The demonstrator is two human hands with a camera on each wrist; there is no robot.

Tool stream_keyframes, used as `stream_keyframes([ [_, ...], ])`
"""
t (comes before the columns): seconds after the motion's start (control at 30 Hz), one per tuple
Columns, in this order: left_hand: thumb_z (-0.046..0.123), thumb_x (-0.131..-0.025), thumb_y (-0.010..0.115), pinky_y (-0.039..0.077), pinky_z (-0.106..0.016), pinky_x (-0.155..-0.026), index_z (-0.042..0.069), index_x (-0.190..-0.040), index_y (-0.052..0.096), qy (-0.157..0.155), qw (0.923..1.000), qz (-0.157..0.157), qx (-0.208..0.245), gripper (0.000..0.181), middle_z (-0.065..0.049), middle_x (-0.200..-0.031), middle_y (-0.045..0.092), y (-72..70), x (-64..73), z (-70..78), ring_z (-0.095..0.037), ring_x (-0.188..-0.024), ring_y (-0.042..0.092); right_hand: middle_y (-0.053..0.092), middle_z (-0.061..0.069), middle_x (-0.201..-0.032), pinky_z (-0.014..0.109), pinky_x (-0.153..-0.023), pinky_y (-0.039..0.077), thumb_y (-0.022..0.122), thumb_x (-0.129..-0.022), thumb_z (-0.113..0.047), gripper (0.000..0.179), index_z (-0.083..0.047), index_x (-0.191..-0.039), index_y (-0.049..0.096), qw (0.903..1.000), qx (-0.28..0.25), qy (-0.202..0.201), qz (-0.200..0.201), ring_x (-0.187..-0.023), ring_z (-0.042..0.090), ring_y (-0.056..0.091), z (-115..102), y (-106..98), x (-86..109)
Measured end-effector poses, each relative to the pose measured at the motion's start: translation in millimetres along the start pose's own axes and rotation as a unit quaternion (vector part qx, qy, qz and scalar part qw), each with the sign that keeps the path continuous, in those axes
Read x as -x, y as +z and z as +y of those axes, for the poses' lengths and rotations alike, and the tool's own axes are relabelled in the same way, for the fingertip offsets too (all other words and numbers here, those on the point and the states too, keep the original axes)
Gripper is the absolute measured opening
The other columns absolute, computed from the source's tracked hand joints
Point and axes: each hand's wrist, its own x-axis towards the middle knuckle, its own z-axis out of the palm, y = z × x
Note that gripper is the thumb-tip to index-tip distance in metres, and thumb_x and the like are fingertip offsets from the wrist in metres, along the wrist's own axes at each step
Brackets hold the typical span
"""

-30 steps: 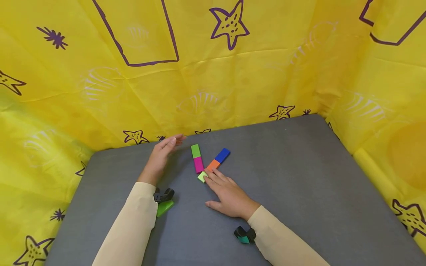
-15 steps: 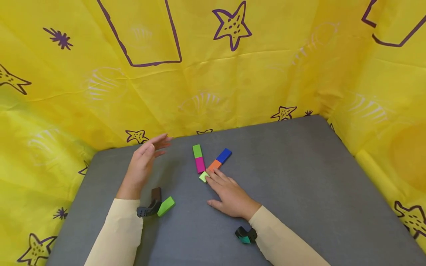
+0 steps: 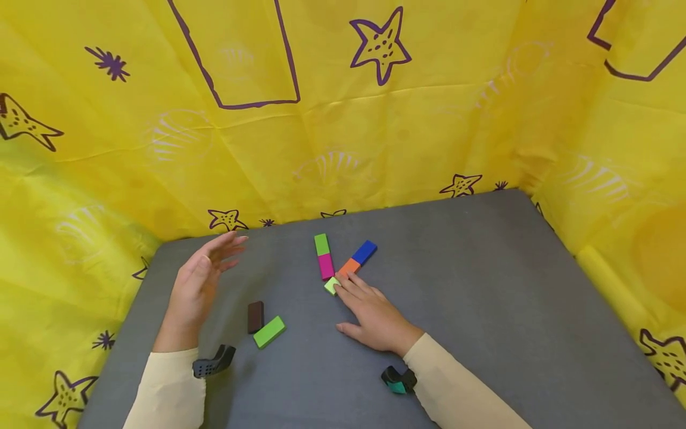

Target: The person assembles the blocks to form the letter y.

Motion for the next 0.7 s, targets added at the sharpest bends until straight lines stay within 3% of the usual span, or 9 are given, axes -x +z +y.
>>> stream_keyframes([
  [0.23, 0.017, -0.119, 0.038, 0.040, -0.045, -0.111, -0.013, -0.157, 0.045, -0.018, 0.9998, 0.004, 0.004, 0.049, -0.028, -0.151, 0.058, -13.7, 23.8, -4.4, -0.038, -0.138, 0.053, 0.025, 0.008, -0.178, 0.067, -0.121, 0.029, 0.077, -0.104, -0.036, 0.081, -0.004, -0.169, 0.039, 1.0000, 0.000, 0.005, -0.003, -0.164, 0.033, 0.014, 0, 0, 0.5],
  [0.47, 0.006, -0.117, 0.037, 0.044, -0.042, -0.108, -0.012, -0.156, 0.047, -0.044, 0.9988, 0.010, -0.017, 0.044, -0.034, -0.150, 0.055, -18.9, 48.2, -17.9, -0.039, -0.137, 0.055, 0.023, 0.006, -0.179, 0.067, -0.121, 0.028, 0.076, -0.105, -0.037, 0.082, -0.006, -0.170, 0.038, 0.9999, -0.004, 0.010, -0.009, -0.165, 0.031, 0.011, 0, -1, 0.6],
  [0.7, -0.003, -0.114, 0.039, 0.048, -0.036, -0.104, -0.008, -0.155, 0.052, -0.064, 0.9975, 0.003, -0.028, 0.044, -0.025, -0.150, 0.061, -11.7, 64.6, -32.6, -0.036, -0.135, 0.057, 0.027, 0.008, -0.178, 0.068, -0.119, 0.030, 0.076, -0.105, -0.036, 0.080, -0.004, -0.169, 0.039, 1.0000, -0.005, 0.002, 0.003, -0.164, 0.034, 0.015, 1, 1, 0.1],
])
